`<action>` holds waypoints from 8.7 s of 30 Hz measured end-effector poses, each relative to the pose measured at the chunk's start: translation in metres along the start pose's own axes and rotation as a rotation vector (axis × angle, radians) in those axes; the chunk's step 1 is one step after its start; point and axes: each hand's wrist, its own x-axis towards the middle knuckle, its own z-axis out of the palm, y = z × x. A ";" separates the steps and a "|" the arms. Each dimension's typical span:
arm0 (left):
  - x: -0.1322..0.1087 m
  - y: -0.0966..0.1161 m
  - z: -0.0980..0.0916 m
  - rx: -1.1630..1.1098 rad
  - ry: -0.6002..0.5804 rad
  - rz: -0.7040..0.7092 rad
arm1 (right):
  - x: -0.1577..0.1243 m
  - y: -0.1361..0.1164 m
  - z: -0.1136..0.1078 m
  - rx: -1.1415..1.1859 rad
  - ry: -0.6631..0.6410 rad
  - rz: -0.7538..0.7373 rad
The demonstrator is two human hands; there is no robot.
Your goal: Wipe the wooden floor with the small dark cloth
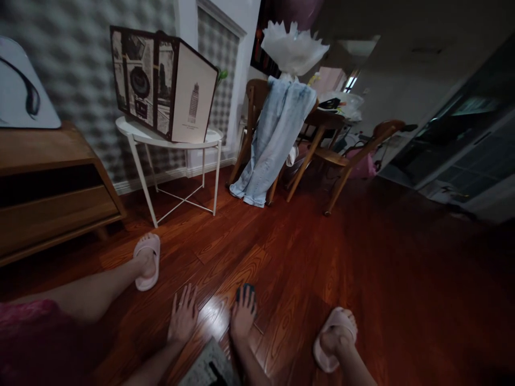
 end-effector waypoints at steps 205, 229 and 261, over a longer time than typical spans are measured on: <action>0.002 0.000 -0.003 0.012 -0.033 -0.006 | 0.011 0.006 -0.006 -0.012 0.056 0.037; 0.002 0.001 -0.008 0.006 -0.047 -0.016 | 0.029 0.100 -0.020 -0.038 0.387 0.440; 0.002 -0.001 0.006 0.062 0.009 0.005 | -0.012 -0.050 0.022 0.065 -0.105 -0.303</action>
